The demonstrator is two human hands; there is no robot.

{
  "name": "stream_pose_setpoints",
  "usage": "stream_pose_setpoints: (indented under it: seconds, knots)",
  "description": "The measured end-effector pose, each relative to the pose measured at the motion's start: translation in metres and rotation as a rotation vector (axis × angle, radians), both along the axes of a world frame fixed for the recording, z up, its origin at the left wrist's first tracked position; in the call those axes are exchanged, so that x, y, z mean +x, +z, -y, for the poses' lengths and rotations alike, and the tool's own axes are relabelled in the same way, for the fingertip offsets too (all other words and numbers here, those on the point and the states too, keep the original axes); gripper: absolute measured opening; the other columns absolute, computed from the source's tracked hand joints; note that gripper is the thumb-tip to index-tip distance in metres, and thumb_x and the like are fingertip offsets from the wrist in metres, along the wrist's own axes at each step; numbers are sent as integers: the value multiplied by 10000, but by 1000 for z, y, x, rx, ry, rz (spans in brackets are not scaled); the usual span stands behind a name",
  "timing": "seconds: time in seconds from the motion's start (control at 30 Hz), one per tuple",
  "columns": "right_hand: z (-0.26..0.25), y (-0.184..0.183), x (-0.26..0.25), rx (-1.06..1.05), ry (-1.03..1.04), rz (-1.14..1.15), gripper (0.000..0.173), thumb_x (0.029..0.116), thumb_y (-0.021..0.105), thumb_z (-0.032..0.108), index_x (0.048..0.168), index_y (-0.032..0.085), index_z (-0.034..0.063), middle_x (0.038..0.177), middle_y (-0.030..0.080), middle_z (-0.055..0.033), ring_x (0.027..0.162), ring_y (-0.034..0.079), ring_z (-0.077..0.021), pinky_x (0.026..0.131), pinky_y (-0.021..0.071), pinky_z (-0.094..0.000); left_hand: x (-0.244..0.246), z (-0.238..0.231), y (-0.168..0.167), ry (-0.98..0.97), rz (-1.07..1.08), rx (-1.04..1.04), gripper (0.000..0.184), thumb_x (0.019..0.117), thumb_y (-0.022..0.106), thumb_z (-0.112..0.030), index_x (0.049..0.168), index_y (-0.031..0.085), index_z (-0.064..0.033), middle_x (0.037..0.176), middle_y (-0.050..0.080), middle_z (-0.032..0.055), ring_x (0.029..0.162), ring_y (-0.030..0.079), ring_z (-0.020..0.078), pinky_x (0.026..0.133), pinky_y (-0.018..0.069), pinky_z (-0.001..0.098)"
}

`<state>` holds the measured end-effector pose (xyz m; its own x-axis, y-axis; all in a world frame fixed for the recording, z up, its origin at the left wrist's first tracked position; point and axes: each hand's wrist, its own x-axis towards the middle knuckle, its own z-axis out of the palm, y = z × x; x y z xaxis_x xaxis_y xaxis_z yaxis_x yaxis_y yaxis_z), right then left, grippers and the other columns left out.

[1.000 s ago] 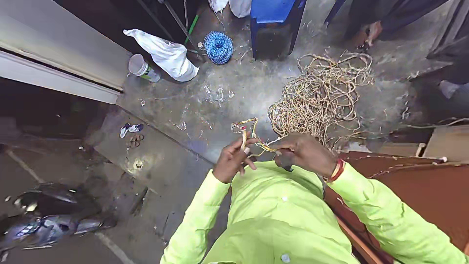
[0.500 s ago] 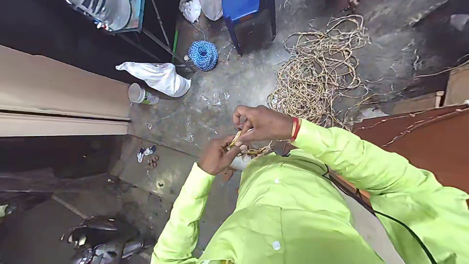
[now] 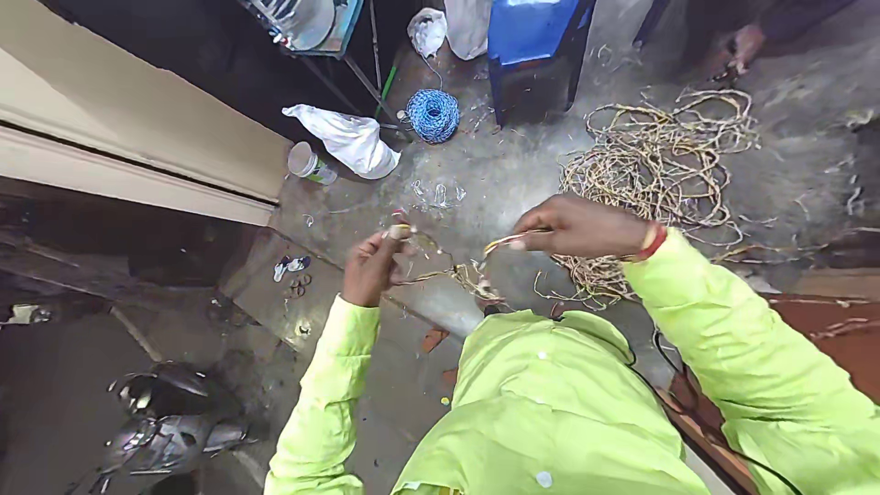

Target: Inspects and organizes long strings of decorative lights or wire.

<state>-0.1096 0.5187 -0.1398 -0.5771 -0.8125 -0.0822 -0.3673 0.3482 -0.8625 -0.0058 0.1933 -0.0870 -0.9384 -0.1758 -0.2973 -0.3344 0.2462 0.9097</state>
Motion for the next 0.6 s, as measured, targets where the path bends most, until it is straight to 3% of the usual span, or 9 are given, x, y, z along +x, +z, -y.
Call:
stream_pose_setpoints:
  seconds: [0.03,0.1,0.17,0.2,0.27,0.33,0.4,0.47,0.6]
  knots:
    - [-14,1,-7,85,-24,46,257,1016,625,311,875,745,133,645,600,12,549,538,-117,532,465,-380,1,18,-2,44,-18,-78,293,1084,510,-275,1152,721,-82,745,661,-29,443,431,7,396,374,171]
    - [-41,-1,-23,278,-123,102,324,1040,611,299,802,733,116,615,584,-34,553,537,-180,545,445,-448,6,57,-4,-12,-6,-330,265,1061,562,-280,1079,743,-87,639,549,-51,461,384,26,437,345,210]
    - [-65,-6,-37,396,-298,157,330,1054,587,242,817,734,64,626,588,-80,561,532,-220,557,438,-484,15,82,4,-207,81,-636,266,1039,607,-323,1023,746,-97,641,567,17,518,475,124,526,422,350]
    - [-73,-8,-40,395,-424,211,291,1060,567,201,888,729,31,666,610,-93,563,528,-211,559,450,-469,20,87,10,-330,136,-753,253,1044,606,-299,1077,754,-97,725,653,75,609,587,200,621,506,458]
    - [-78,-7,-44,274,-694,323,211,1062,529,176,988,671,38,702,662,-40,489,494,-94,474,422,-301,27,90,13,-556,187,-946,221,1036,587,-150,1188,739,-99,951,742,153,855,718,344,797,553,619]
    - [-69,-2,-42,57,-823,403,155,1069,508,176,1063,614,64,749,692,0,475,524,-31,436,429,-200,31,91,4,-684,131,-1159,282,985,611,-56,1199,754,-171,1122,732,147,1044,698,398,886,530,668]
    - [-53,-5,-37,-165,-801,420,170,1074,515,181,1143,622,69,783,713,23,513,567,-10,458,465,-172,31,89,-7,-670,-46,-1268,288,903,675,21,1079,789,-177,1175,706,187,1130,643,449,1015,426,710]
    - [-33,-14,-28,-310,-695,440,200,1062,531,169,1206,628,71,870,736,23,593,610,-6,518,502,-166,27,83,-10,-624,-189,-1315,288,868,707,43,1035,801,-172,1211,665,229,1148,608,485,997,433,703]
    - [10,-23,3,-419,-539,515,369,998,548,39,1365,545,74,1157,716,-40,771,652,-80,672,548,-239,21,61,-19,-491,-310,-1375,336,892,677,37,1124,779,-184,1045,639,242,951,636,471,690,521,594]
